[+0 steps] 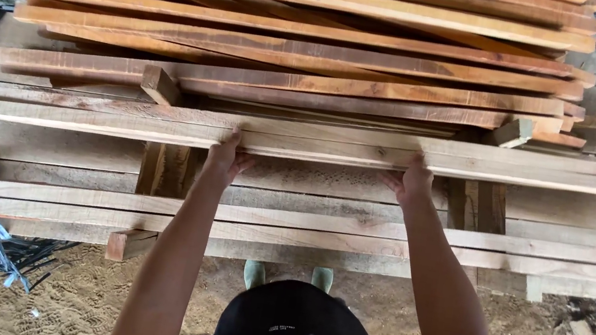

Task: Organizing and tying several wooden planks together using a strap.

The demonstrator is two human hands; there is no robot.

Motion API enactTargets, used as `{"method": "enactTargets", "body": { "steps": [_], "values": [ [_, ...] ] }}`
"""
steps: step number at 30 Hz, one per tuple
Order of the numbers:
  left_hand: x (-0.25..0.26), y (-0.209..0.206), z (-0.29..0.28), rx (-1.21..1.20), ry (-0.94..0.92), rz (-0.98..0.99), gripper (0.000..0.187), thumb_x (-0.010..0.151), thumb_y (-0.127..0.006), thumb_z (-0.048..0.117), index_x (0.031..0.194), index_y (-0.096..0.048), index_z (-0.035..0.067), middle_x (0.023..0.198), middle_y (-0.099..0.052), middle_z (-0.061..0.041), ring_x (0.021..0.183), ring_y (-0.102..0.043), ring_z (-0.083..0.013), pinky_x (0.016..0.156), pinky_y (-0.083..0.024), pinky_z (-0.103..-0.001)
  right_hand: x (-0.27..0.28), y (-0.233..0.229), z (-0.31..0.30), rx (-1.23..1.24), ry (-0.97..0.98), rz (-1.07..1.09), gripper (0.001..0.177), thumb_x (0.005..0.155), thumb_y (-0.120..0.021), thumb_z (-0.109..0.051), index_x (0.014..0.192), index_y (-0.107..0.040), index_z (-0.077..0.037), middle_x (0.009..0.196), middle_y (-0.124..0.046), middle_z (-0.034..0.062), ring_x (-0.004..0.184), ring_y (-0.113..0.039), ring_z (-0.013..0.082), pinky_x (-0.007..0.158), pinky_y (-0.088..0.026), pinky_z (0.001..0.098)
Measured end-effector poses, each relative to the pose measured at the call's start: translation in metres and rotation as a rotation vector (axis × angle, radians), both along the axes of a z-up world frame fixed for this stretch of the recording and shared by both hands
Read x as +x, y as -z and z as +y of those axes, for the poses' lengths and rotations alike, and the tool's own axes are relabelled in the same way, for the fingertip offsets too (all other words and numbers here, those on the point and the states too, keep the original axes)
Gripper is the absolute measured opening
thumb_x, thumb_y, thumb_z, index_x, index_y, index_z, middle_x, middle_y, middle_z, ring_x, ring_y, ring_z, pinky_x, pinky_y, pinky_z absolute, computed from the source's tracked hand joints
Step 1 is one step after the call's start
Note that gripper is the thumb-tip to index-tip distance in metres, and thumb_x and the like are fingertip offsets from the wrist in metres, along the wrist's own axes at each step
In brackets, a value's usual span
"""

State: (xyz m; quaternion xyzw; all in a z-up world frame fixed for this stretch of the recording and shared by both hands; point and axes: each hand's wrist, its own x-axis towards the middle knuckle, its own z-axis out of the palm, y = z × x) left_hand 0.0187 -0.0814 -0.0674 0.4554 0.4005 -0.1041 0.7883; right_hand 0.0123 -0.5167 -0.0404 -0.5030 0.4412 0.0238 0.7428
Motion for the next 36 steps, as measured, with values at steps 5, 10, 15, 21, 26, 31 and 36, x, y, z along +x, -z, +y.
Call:
{"method": "enactTargets", "body": {
  "steps": [5,10,15,21,26,31,36],
  "values": [
    [-0.002,0.005,-0.002,-0.005,0.008,-0.021,0.074,0.099,-0.072,0.039,0.139,-0.040,-0.014,0.115,-0.053,-0.027,0.107,-0.066,-0.0488,0.092,-0.055,-0.070,-0.012,-0.034,0.001,0.130,0.009,-0.034,0.072,0.110,-0.047,-0.036,0.156,-0.011,0.006,0.138,-0.040,0.0460,0.121,-0.055,0.0610,0.093,-0.052,0.0750],
    [-0.002,0.025,0.005,-0.013,-0.004,-0.024,0.080,0.096,-0.077,0.043,0.138,-0.039,-0.014,0.115,-0.053,-0.029,0.105,-0.067,-0.0514,0.093,-0.054,-0.070,-0.013,-0.025,-0.007,0.127,-0.019,-0.017,0.073,0.109,-0.048,-0.038,0.156,-0.013,0.006,0.132,-0.045,0.0448,0.117,-0.061,0.0581,0.092,-0.055,0.0730],
    [0.001,0.021,-0.001,0.021,-0.004,-0.026,0.079,0.098,-0.072,0.043,0.140,-0.037,-0.014,0.117,-0.054,-0.030,0.102,-0.068,-0.0495,0.088,-0.057,-0.067,-0.013,-0.042,-0.003,0.172,-0.020,-0.002,0.073,0.110,-0.048,-0.037,0.156,-0.010,0.006,0.136,-0.043,0.0468,0.121,-0.056,0.0606,0.093,-0.054,0.0736],
    [0.010,0.043,-0.004,0.057,-0.055,-0.042,0.078,0.096,-0.076,0.043,0.136,-0.042,-0.015,0.111,-0.056,-0.032,0.094,-0.070,-0.0492,0.085,-0.060,-0.067,-0.002,-0.002,-0.020,0.222,-0.016,-0.018,0.068,0.109,-0.049,-0.037,0.152,-0.018,0.004,0.131,-0.049,0.0448,0.115,-0.062,0.0582,0.093,-0.057,0.0733],
    [-0.008,0.039,-0.007,0.086,-0.064,-0.053,0.077,0.097,-0.074,0.046,0.135,-0.045,-0.014,0.110,-0.057,-0.031,0.095,-0.070,-0.0483,0.085,-0.061,-0.064,-0.015,-0.014,-0.013,0.242,0.002,-0.028,0.069,0.110,-0.045,-0.039,0.155,-0.014,0.003,0.135,-0.049,0.0418,0.117,-0.062,0.0556,0.093,-0.057,0.0692],
    [-0.020,0.044,-0.008,0.066,-0.089,-0.061,0.076,0.098,-0.073,0.044,0.135,-0.044,-0.017,0.111,-0.057,-0.034,0.096,-0.069,-0.0504,0.083,-0.061,-0.065,-0.016,0.004,-0.018,0.245,-0.009,-0.038,0.068,0.110,-0.043,-0.039,0.156,-0.012,0.002,0.136,-0.048,0.0431,0.118,-0.060,0.0568,0.093,-0.057,0.0695],
    [-0.036,0.033,-0.012,0.048,-0.075,-0.049,0.081,0.098,-0.072,0.046,0.143,-0.039,-0.013,0.122,-0.054,-0.038,0.107,-0.066,-0.0510,0.091,-0.059,-0.064,-0.025,-0.004,-0.013,0.189,0.012,-0.007,0.065,0.109,-0.045,-0.042,0.151,-0.020,0.000,0.132,-0.053,0.0410,0.115,-0.063,0.0555,0.090,-0.060,0.0690]
  ]
}}
